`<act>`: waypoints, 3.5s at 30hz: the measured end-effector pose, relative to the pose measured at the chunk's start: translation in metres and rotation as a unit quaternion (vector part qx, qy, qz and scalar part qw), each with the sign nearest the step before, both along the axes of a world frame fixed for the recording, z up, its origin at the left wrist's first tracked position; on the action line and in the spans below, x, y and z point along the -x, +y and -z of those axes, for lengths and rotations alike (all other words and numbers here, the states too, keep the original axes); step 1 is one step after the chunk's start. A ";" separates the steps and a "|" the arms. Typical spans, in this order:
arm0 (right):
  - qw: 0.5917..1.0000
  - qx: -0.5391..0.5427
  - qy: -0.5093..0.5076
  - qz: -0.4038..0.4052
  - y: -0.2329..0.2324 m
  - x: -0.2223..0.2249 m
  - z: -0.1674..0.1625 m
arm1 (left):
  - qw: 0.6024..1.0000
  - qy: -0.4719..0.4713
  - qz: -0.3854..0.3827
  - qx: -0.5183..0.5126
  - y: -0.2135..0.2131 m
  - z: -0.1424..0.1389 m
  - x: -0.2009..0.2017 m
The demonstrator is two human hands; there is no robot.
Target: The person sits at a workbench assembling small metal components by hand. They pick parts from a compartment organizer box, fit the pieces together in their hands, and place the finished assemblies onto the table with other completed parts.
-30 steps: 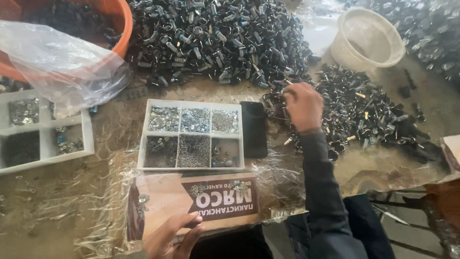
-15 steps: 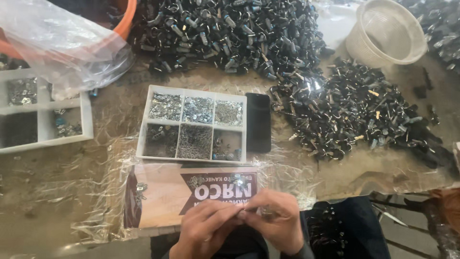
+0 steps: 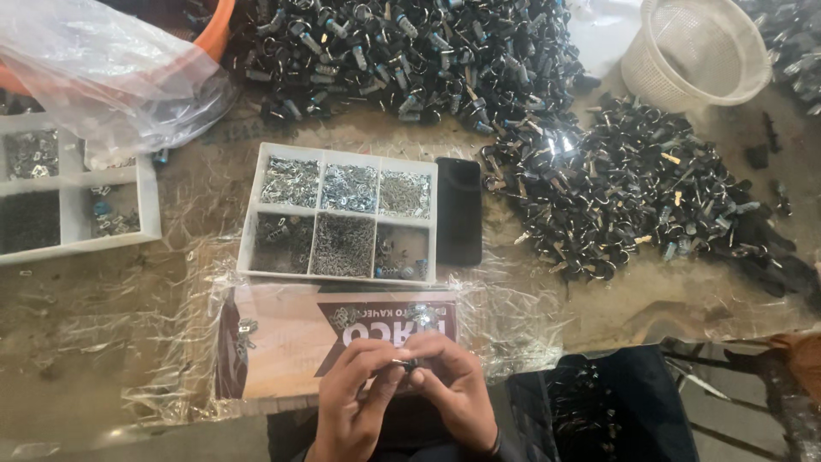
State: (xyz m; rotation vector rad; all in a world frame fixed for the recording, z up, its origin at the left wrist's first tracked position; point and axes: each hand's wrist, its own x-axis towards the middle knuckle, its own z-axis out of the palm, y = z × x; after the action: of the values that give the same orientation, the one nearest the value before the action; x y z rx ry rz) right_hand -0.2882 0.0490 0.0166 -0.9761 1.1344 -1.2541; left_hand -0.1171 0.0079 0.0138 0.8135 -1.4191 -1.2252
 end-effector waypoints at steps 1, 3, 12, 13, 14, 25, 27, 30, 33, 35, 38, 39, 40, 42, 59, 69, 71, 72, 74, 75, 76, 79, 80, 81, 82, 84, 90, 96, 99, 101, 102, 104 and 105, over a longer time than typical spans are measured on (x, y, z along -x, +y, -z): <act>1.000 0.008 0.012 0.000 0.001 0.000 0.001 | 1.000 0.013 0.013 -0.022 0.000 0.000 0.000; 0.999 0.027 -0.025 0.021 0.003 0.000 0.004 | 0.996 0.038 0.037 -0.067 0.002 0.001 -0.002; 0.866 0.081 0.347 0.351 -0.005 0.072 0.033 | 0.986 -0.108 -0.125 0.014 -0.018 0.003 -0.064; 0.871 0.050 0.362 0.328 -0.010 0.081 0.033 | 0.981 -0.142 -0.127 0.037 -0.027 0.002 -0.072; 0.874 0.020 0.377 0.304 -0.014 0.086 0.035 | 0.974 -0.177 -0.128 0.059 -0.034 0.002 -0.079; 0.683 0.187 0.624 0.330 -0.018 0.065 0.034 | 0.787 -0.559 -0.081 0.246 -0.145 -0.011 -0.097; 0.783 0.176 0.494 0.334 -0.021 0.055 0.018 | 0.747 -0.606 -0.052 0.269 -0.160 -0.018 -0.089; 0.885 0.155 0.342 0.275 -0.021 0.030 -0.013 | 0.709 -0.649 -0.003 0.277 -0.175 -0.033 -0.074; 0.767 0.218 0.577 0.178 -0.053 0.016 -0.041 | 0.766 -0.560 -0.030 0.316 -0.167 -0.052 -0.070; 0.807 0.154 0.561 0.100 -0.083 0.012 -0.056 | 0.792 -0.519 -0.016 0.321 -0.151 -0.065 -0.072; 0.783 0.079 0.609 -0.097 -0.138 0.004 -0.065 | 0.862 -0.422 -0.001 0.282 -0.122 -0.081 -0.087; 0.761 0.087 0.631 -0.123 -0.147 -0.001 -0.067 | 0.871 -0.410 -0.012 0.269 -0.116 -0.083 -0.092; 0.737 0.096 0.652 -0.151 -0.156 -0.005 -0.067 | 0.880 -0.400 -0.025 0.254 -0.109 -0.084 -0.098; 0.726 0.156 0.648 -0.172 -0.171 -0.013 -0.065 | 0.897 -0.378 -0.043 0.225 -0.103 -0.081 -0.112; 0.993 0.000 -0.117 0.012 -0.125 -0.105 0.001 | 0.959 -0.143 -0.023 0.242 -0.131 -0.025 -0.123; 1.000 -0.021 0.016 -0.012 -0.150 -0.133 -0.022 | 0.969 -0.130 -0.076 0.194 -0.140 -0.027 -0.150; 0.996 -0.043 0.079 -0.016 -0.152 -0.138 -0.027 | 0.970 -0.138 -0.081 0.184 -0.140 -0.029 -0.154; 0.996 -0.015 0.088 -0.005 -0.154 -0.141 -0.029 | 0.970 -0.141 -0.076 0.184 -0.141 -0.029 -0.155; 0.993 0.041 0.108 0.020 -0.160 -0.149 -0.029 | 0.970 -0.145 -0.063 0.187 -0.144 -0.028 -0.158; 0.989 0.064 0.136 0.009 -0.162 -0.151 -0.029 | 0.967 -0.153 -0.066 0.194 -0.146 -0.026 -0.159; 0.983 0.087 0.164 -0.003 -0.166 -0.152 -0.030 | 0.964 -0.161 -0.070 0.201 -0.149 -0.024 -0.159; 0.990 0.039 0.113 -0.074 -0.186 -0.142 -0.034 | 0.956 -0.170 -0.090 0.222 -0.160 -0.016 -0.151; 0.992 0.003 0.072 -0.104 -0.196 -0.137 -0.037 | 0.953 -0.171 -0.099 0.228 -0.163 -0.015 -0.149; 0.980 0.043 0.189 -0.050 -0.202 -0.136 -0.039 | 0.956 -0.177 -0.105 0.209 -0.166 -0.014 -0.150; 0.949 0.081 0.303 0.004 -0.210 -0.137 -0.040 | 0.958 -0.182 -0.112 0.190 -0.170 -0.014 -0.150; 0.863 0.163 0.477 0.037 -0.224 -0.140 -0.043 | 0.960 -0.200 -0.120 0.158 -0.172 -0.017 -0.150; 0.724 0.237 0.648 -0.008 -0.237 -0.155 -0.047 | 0.954 -0.233 -0.115 0.153 -0.183 -0.029 -0.144; 0.890 0.201 0.405 0.063 -0.235 -0.142 -0.039 | 0.962 -0.209 -0.124 0.123 -0.194 -0.026 -0.148; 0.959 0.066 0.275 0.029 -0.240 -0.144 -0.033 | 0.966 -0.195 -0.120 0.118 -0.193 -0.024 -0.151; 0.917 0.033 0.394 0.042 -0.241 -0.147 -0.030 | 0.967 -0.193 -0.125 0.107 -0.194 -0.022 -0.153; 0.910 0.066 0.408 0.039 -0.241 -0.148 -0.029 | 0.967 -0.192 -0.130 0.109 -0.195 -0.020 -0.154; 0.891 0.131 0.433 0.033 -0.240 -0.151 -0.028 | 0.965 -0.191 -0.139 0.115 -0.198 -0.017 -0.156; 0.917 0.115 0.380 0.019 -0.240 -0.151 -0.027 | 0.964 -0.188 -0.146 0.118 -0.199 -0.015 -0.156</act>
State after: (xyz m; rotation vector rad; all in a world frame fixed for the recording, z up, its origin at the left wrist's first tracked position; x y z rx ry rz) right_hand -0.1370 -0.1913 0.0435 -1.7160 1.6181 -1.0686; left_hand 0.0392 -0.1906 0.0288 1.0820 -1.6394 -0.6833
